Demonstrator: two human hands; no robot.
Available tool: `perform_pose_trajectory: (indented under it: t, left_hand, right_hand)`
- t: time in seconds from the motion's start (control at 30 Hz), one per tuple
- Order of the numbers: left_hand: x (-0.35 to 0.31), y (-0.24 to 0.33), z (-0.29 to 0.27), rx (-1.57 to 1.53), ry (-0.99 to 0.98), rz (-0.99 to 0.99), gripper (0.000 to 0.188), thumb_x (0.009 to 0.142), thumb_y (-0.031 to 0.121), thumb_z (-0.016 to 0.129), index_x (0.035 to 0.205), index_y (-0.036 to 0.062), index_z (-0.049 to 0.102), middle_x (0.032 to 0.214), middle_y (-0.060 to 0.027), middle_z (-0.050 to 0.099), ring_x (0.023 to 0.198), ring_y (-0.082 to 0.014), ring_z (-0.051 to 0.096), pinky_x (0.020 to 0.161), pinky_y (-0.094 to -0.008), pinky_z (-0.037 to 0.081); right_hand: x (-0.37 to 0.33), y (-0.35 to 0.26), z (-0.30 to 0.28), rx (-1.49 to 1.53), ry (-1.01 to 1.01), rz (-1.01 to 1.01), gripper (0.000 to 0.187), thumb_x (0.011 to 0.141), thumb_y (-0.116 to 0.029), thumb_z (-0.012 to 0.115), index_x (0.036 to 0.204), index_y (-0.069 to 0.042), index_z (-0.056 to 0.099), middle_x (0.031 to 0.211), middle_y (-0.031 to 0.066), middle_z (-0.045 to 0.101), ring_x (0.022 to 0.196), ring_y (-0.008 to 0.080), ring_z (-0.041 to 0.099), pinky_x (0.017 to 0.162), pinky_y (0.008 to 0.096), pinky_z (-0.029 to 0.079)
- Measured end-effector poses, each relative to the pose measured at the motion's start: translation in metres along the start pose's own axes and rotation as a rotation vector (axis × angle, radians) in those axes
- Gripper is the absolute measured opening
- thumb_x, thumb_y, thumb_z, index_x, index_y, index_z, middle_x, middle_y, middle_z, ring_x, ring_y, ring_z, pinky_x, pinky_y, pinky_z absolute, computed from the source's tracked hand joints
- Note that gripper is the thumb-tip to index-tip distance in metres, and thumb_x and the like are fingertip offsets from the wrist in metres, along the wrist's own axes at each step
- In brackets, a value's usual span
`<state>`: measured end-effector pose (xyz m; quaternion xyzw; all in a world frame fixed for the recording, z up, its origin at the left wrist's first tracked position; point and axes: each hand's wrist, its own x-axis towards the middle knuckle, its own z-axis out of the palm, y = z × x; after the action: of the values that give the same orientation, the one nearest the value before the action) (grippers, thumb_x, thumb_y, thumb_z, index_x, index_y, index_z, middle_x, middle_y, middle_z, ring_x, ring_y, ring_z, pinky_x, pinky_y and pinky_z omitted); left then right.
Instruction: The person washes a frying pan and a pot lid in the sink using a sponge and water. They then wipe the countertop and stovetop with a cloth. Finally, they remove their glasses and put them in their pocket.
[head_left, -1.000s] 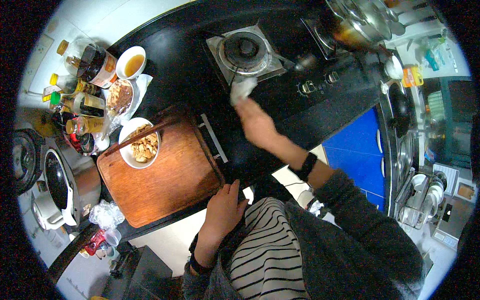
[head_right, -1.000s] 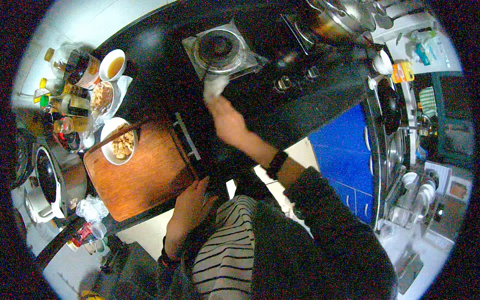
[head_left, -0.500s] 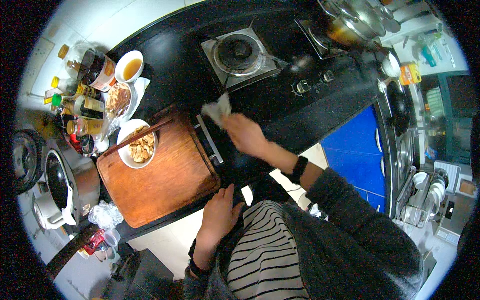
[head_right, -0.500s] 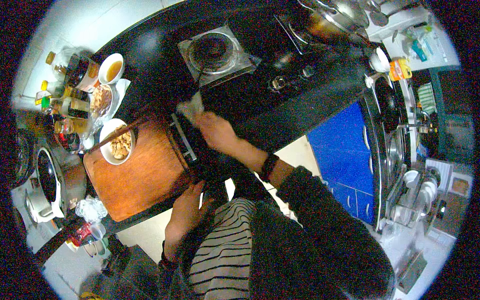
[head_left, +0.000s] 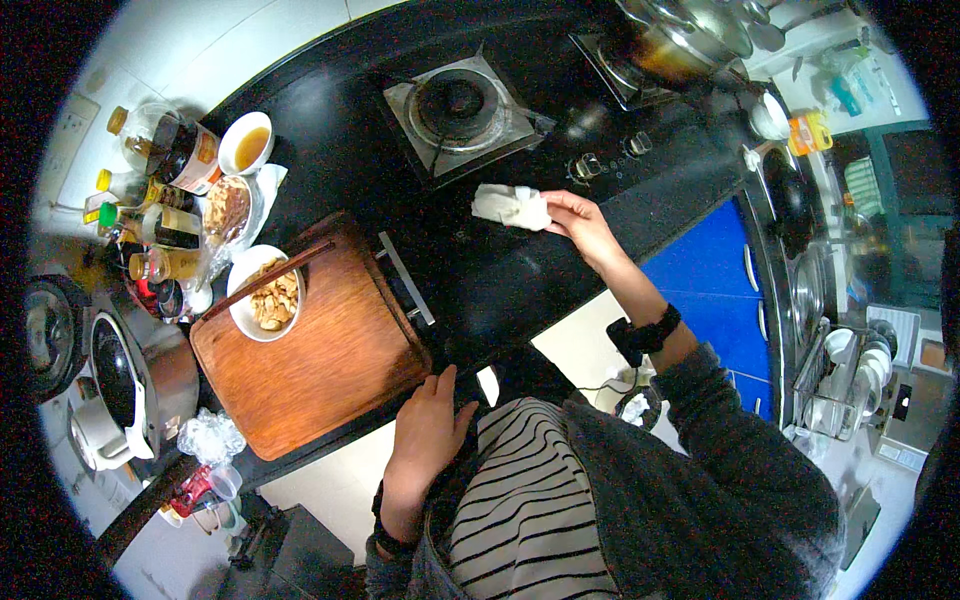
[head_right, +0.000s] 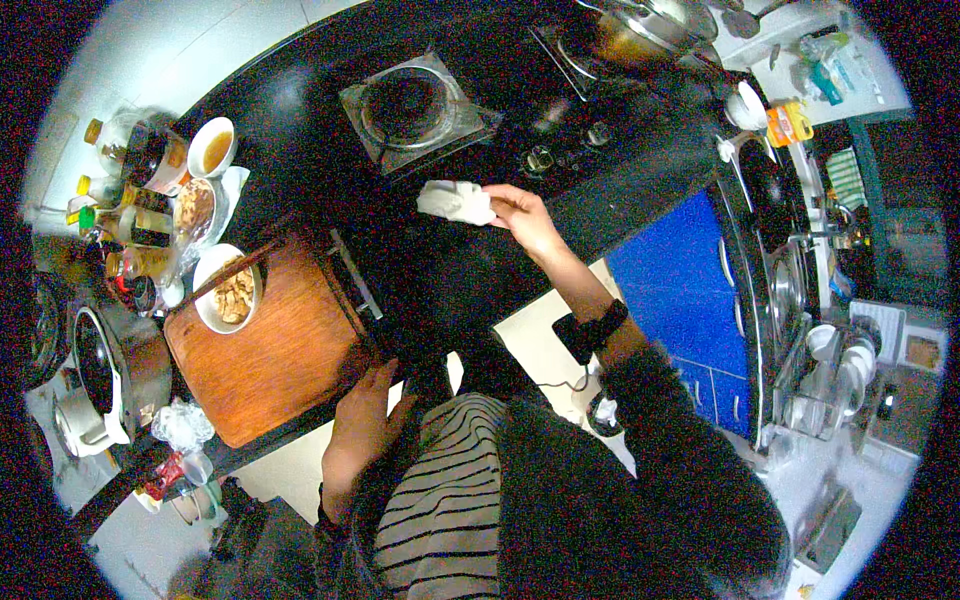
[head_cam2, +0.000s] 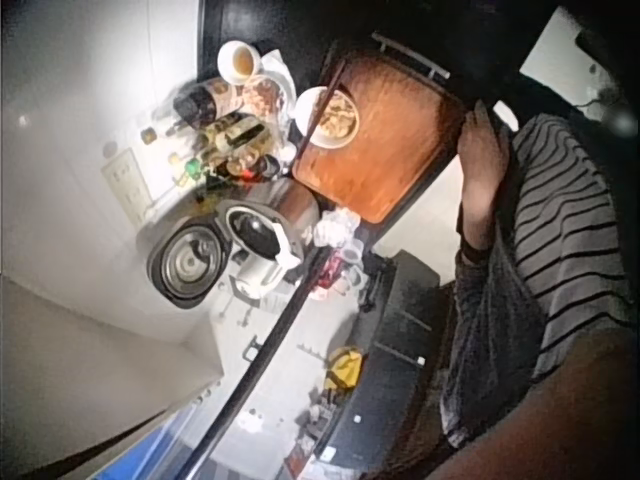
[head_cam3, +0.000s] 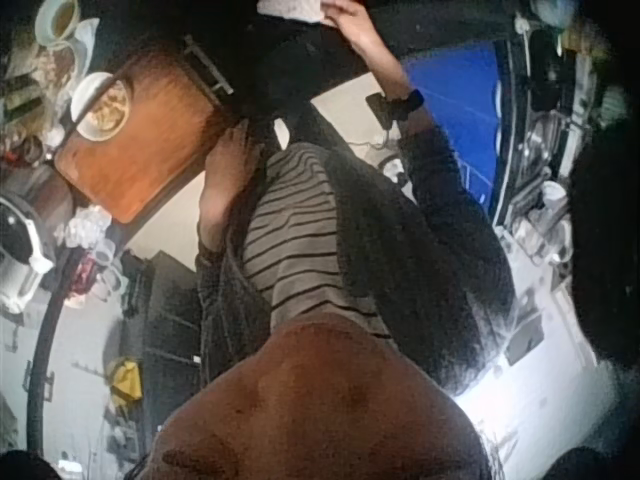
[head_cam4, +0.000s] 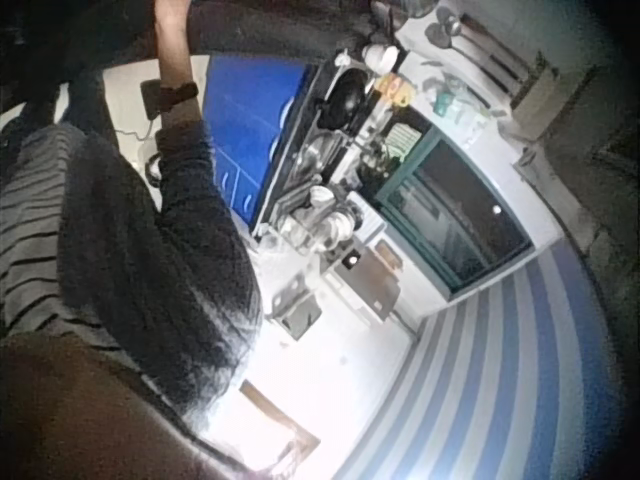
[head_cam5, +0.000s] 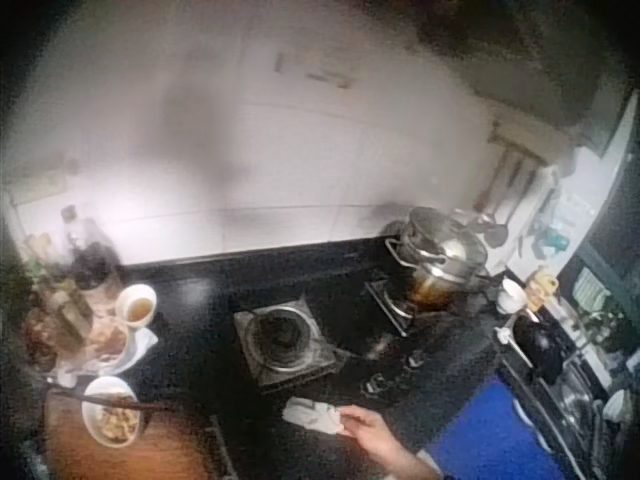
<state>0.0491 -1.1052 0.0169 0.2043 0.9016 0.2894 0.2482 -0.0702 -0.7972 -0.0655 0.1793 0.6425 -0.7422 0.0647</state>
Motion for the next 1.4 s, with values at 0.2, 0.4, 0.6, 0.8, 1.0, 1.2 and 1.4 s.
perform_pose_trajectory:
  t: [0.2, 0.4, 0.6, 0.8, 1.0, 1.2, 1.4]
  left_hand:
    - [0.001, 0.005, -0.002, -0.008, -0.021, -0.009, 0.051, 0.078, 0.021, 0.063, 0.120, -0.0031, 0.045, 0.095, -0.0206, 0.056, 0.086, -0.0351, 0.057, 0.072, -0.0403, 0.048]
    - [0.003, 0.008, 0.004, 0.002, -0.041, 0.001, 0.052, 0.079, 0.021, 0.062, 0.121, -0.0029, 0.044, 0.096, -0.0205, 0.056, 0.086, -0.0352, 0.057, 0.073, -0.0403, 0.048]
    - [0.000, 0.006, 0.005, 0.025, -0.014, -0.030, 0.052, 0.078, 0.021, 0.063, 0.121, -0.0032, 0.044, 0.096, -0.0211, 0.056, 0.086, -0.0354, 0.057, 0.073, -0.0402, 0.048]
    - [0.004, 0.013, 0.007, -0.005, -0.032, 0.003, 0.051, 0.078, 0.020, 0.063, 0.120, -0.0038, 0.045, 0.095, -0.0212, 0.056, 0.086, -0.0358, 0.057, 0.073, -0.0401, 0.048]
    - [0.003, 0.011, -0.003, -0.007, 0.014, -0.036, 0.050, 0.078, 0.018, 0.063, 0.118, -0.0046, 0.046, 0.094, -0.0212, 0.056, 0.087, -0.0358, 0.057, 0.072, -0.0402, 0.048]
    - [0.016, 0.026, 0.004, -0.018, -0.066, 0.015, 0.051, 0.077, 0.017, 0.063, 0.119, -0.0050, 0.044, 0.095, -0.0210, 0.056, 0.086, -0.0355, 0.057, 0.073, -0.0401, 0.048]
    - [0.022, 0.035, 0.002, 0.021, -0.015, 0.051, 0.051, 0.077, 0.018, 0.064, 0.119, -0.0038, 0.045, 0.094, -0.0197, 0.056, 0.085, -0.0351, 0.057, 0.071, -0.0400, 0.048]
  right_hand:
    - [-0.009, 0.010, 0.003, -1.061, -0.101, -0.687, 0.046, 0.079, -0.007, 0.058, 0.125, -0.009, 0.048, 0.133, 0.0188, 0.040, 0.122, 0.0336, 0.040, 0.101, 0.0377, 0.033]
    - [-0.009, 0.039, 0.049, -1.248, -0.489, -0.907, 0.045, 0.078, -0.010, 0.059, 0.121, -0.005, 0.050, 0.133, 0.0128, 0.041, 0.126, 0.0314, 0.034, 0.106, 0.0425, 0.027]
    - [0.058, 0.025, 0.023, -1.506, 0.331, -0.447, 0.058, 0.085, -0.028, 0.053, 0.126, 0.011, 0.036, 0.131, 0.0271, 0.039, 0.126, 0.0382, 0.032, 0.106, 0.0388, 0.026]
    - [0.006, 0.068, 0.101, -1.436, -0.352, -0.632, 0.050, 0.079, -0.018, 0.053, 0.124, 0.003, 0.042, 0.129, 0.0210, 0.041, 0.122, 0.0345, 0.037, 0.105, 0.0402, 0.028]
    - [0.003, 0.028, 0.021, -1.379, -0.144, -0.722, 0.056, 0.079, -0.014, 0.058, 0.127, 0.005, 0.038, 0.133, 0.0256, 0.036, 0.123, 0.0388, 0.036, 0.104, 0.0401, 0.029]
    - [0.001, 0.056, 0.067, -1.399, -0.082, -0.689, 0.050, 0.077, -0.017, 0.057, 0.122, 0.002, 0.045, 0.130, 0.0203, 0.041, 0.122, 0.0361, 0.038, 0.104, 0.0431, 0.029]
    - [-0.029, 0.070, -0.002, -1.297, -0.260, -0.892, 0.047, 0.075, -0.012, 0.058, 0.119, 0.001, 0.048, 0.127, 0.0178, 0.047, 0.119, 0.0327, 0.044, 0.101, 0.0440, 0.032]
